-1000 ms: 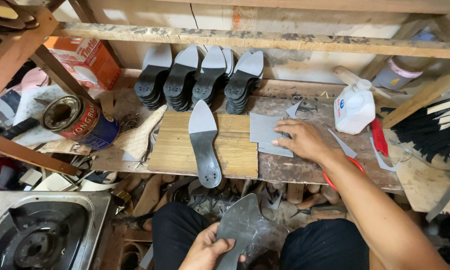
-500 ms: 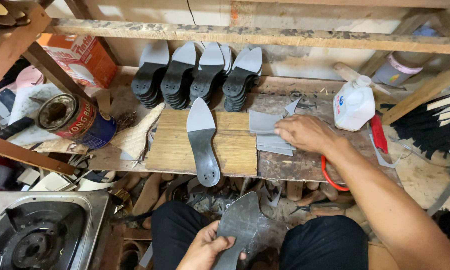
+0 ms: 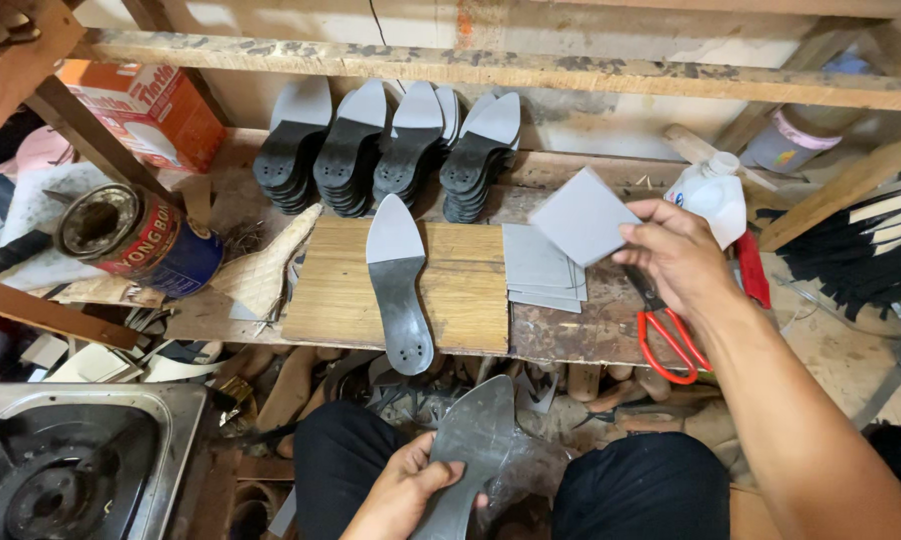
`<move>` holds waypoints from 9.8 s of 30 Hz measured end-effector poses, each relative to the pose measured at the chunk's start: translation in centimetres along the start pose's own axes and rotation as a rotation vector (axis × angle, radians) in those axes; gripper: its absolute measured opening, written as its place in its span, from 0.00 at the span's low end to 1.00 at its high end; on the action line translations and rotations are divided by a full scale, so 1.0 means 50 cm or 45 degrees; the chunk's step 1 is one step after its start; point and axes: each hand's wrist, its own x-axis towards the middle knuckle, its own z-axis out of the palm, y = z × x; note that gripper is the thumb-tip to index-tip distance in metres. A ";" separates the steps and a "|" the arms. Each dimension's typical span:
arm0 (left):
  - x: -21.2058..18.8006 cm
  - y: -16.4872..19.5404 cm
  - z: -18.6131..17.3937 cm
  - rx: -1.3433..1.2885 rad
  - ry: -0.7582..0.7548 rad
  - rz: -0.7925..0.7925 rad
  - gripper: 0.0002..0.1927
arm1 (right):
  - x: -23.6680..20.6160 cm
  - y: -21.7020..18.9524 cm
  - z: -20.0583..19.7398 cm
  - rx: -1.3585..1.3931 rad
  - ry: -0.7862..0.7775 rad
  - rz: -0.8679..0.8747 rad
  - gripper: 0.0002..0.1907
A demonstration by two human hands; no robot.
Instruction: The person uses red-handled scissors to trim gray insole material around a black shoe insole template. They repeatedly align the template, cut along its edges, and stack the finished insoles on a wooden workbench in a workshop.
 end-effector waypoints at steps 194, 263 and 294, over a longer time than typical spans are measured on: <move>-0.058 0.059 0.109 0.765 -0.081 0.030 0.13 | -0.262 0.157 0.103 -0.216 -0.410 0.151 0.18; -0.070 0.030 0.119 0.697 0.117 0.301 0.15 | -0.381 0.240 0.155 -0.021 -0.082 0.264 0.17; -0.079 -0.037 0.112 0.287 -0.171 0.178 0.15 | -0.476 0.213 0.145 0.604 -0.130 0.749 0.17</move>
